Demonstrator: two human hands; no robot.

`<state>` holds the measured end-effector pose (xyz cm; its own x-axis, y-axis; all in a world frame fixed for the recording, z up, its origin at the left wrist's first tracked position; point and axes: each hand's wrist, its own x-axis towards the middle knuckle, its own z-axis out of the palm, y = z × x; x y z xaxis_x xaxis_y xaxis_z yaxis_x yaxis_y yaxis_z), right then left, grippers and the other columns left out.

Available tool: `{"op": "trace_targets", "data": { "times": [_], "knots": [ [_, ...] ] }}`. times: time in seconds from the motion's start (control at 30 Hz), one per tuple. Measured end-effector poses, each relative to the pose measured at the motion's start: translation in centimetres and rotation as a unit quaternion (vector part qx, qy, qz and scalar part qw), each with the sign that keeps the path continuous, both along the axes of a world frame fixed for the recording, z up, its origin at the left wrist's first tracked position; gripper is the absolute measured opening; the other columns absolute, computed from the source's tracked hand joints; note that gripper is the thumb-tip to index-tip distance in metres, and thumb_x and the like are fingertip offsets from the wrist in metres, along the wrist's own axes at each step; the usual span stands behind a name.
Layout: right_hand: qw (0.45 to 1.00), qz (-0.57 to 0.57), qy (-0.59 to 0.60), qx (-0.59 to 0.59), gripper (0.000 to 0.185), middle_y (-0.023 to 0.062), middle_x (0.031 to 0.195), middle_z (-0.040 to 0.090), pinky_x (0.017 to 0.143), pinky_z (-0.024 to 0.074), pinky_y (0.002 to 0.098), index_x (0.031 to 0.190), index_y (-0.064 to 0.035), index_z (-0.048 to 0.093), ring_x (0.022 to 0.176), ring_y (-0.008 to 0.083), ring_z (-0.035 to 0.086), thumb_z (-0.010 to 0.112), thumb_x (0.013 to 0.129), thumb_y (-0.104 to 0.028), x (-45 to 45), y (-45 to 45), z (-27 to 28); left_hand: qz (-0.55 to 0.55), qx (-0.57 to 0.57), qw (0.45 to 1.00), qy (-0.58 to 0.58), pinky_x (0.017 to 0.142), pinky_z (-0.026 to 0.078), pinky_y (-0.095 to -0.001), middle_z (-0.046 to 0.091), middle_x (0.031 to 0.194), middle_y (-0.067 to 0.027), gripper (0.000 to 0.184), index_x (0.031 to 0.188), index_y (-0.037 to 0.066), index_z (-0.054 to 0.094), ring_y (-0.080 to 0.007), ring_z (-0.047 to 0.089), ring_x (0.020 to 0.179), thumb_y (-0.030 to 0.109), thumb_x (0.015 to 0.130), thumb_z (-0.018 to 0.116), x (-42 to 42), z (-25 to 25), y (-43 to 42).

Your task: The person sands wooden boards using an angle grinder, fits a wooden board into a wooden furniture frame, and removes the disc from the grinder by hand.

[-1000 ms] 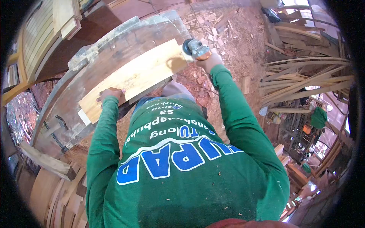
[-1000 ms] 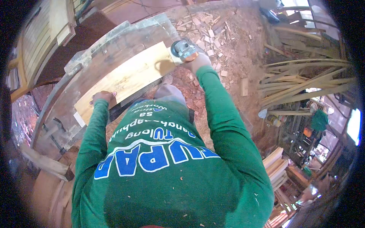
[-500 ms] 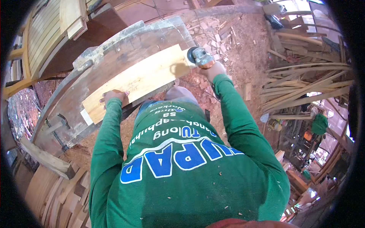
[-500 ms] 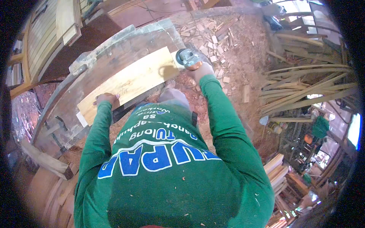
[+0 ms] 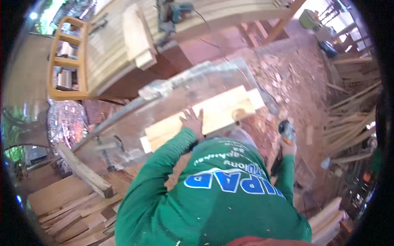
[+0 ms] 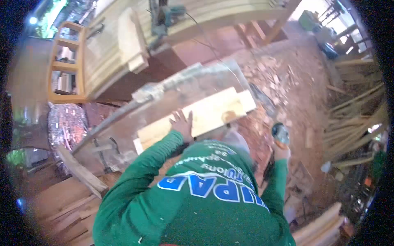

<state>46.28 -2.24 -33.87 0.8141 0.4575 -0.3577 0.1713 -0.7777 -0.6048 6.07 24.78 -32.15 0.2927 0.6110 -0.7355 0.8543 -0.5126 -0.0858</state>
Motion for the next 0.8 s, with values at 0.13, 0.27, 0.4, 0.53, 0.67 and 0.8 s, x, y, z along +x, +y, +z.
{"op": "trace_targets", "data": {
  "times": [0.13, 0.27, 0.4, 0.53, 0.67, 0.8],
  "knots": [
    [0.997, -0.049, 0.063, 0.006, 0.044, 0.0093, 0.100, 0.075, 0.079, 0.0562, 0.0365, 0.107, 0.0028, 0.073, 0.088, 0.0210, 0.070, 0.085, 0.071, -0.020, 1.1, -2.7, -4.7, -0.037, -0.090, 0.990, -0.105, 0.112, 0.039, -0.0584, 0.024, 0.157, -0.0393, 0.135, 0.164, 0.017, 0.011, -0.0556, 0.032, 0.143, 0.051, 0.058, 0.088, -3.0, 2.2, 5.5],
    [0.999, 0.040, -0.024, -0.006, 0.039, 0.0087, 0.100, 0.075, 0.084, 0.0547, 0.0382, 0.104, 0.0006, 0.073, 0.094, 0.0232, 0.070, 0.083, 0.071, -0.017, -1.4, 0.0, -1.2, 0.058, -0.168, 0.950, -0.255, 0.101, 0.050, -0.0453, 0.062, 0.129, -0.0223, 0.112, 0.153, 0.013, 0.041, -0.0357, 0.060, 0.121, 0.047, 0.058, 0.090, -5.1, 3.5, 11.8],
    [0.998, -0.027, -0.027, 0.039, 0.048, 0.0130, 0.102, 0.076, 0.086, 0.0552, 0.0392, 0.106, -0.0036, 0.074, 0.097, 0.0254, 0.072, 0.087, 0.069, -0.031, -2.2, 0.8, -2.2, -0.007, 0.128, 0.942, -0.310, 0.095, 0.053, -0.0450, 0.068, 0.117, -0.0169, 0.082, 0.136, 0.010, 0.059, -0.0341, 0.066, 0.108, 0.042, 0.066, 0.089, -3.0, 1.8, 10.4],
    [0.999, -0.024, 0.031, -0.037, 0.054, 0.0179, 0.100, 0.076, 0.087, 0.0563, 0.0424, 0.109, -0.0062, 0.075, 0.096, 0.0317, 0.074, 0.084, 0.068, -0.040, -2.0, 2.1, -2.8, 0.083, 0.180, 0.955, -0.221, 0.094, 0.053, -0.0469, 0.066, 0.120, -0.0166, 0.069, 0.125, 0.009, 0.061, -0.0358, 0.065, 0.110, 0.039, 0.069, 0.088, -1.3, 1.1, 9.2],
    [0.996, -0.040, 0.049, -0.069, 0.054, 0.0186, 0.098, 0.076, 0.086, 0.0562, 0.0435, 0.104, -0.0053, 0.076, 0.095, 0.0323, 0.074, 0.084, 0.066, -0.041, -2.9, 3.5, 0.1, 0.095, 0.196, 0.956, -0.195, 0.092, 0.054, -0.0480, 0.068, 0.114, -0.0152, 0.064, 0.117, 0.009, 0.061, -0.0360, 0.066, 0.107, 0.038, 0.068, 0.090, -0.7, 1.8, 8.3],
    [0.994, -0.021, 0.001, -0.109, 0.052, 0.0182, 0.096, 0.076, 0.085, 0.0564, 0.0429, 0.100, -0.0043, 0.077, 0.094, 0.0312, 0.074, 0.085, 0.064, -0.041, -2.0, 3.4, -0.9, 0.100, 0.194, 0.957, -0.191, 0.087, 0.055, -0.0487, 0.069, 0.109, -0.0143, 0.059, 0.114, 0.010, 0.061, -0.0360, 0.067, 0.103, 0.036, 0.068, 0.089, -0.5, 2.3, 8.5]
  ]
}}
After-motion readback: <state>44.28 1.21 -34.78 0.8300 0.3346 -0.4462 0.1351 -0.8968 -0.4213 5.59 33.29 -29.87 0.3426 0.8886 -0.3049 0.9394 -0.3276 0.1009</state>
